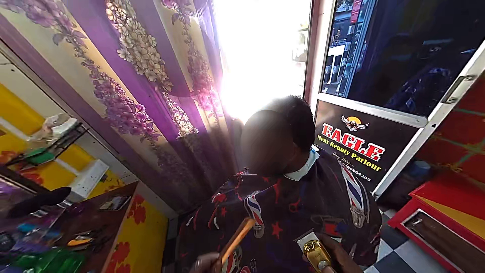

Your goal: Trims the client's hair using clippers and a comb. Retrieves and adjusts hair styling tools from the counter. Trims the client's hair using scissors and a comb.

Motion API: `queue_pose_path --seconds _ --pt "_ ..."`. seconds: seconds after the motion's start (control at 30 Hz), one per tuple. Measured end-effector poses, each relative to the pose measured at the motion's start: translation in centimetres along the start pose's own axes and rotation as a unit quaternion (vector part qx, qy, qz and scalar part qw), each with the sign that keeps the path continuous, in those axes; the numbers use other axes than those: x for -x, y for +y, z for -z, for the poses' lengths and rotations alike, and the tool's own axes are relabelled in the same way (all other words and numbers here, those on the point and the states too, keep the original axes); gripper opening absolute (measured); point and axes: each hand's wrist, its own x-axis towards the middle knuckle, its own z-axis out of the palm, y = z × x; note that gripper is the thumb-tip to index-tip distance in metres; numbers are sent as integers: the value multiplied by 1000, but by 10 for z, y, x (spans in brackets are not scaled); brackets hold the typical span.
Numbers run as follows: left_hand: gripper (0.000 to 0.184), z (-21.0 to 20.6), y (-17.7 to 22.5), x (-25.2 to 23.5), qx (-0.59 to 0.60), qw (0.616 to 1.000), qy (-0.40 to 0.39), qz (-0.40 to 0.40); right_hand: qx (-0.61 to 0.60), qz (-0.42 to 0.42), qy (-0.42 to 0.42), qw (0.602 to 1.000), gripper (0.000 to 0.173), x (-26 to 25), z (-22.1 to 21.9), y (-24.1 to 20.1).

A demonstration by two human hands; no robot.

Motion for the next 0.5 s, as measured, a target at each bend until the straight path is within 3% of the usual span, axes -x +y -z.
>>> queue_pose_path --seconds 0.13,0.27,0.37,0.5 --pt "17 2 51 -115 -121 973 26 -197 -27 35 62 997 56 4 -3 -12" --pt "20 -19 75 -202 -137 920 95 -354 -8 43 110 993 53 10 -8 -20" --pt "22 -35 63 -244 -173 908 80 -374 15 38 142 989 54 9 -12 -22" --pt "25 -44 28 -265 -214 901 2 -377 15 35 162 986 53 5 -21 -19"
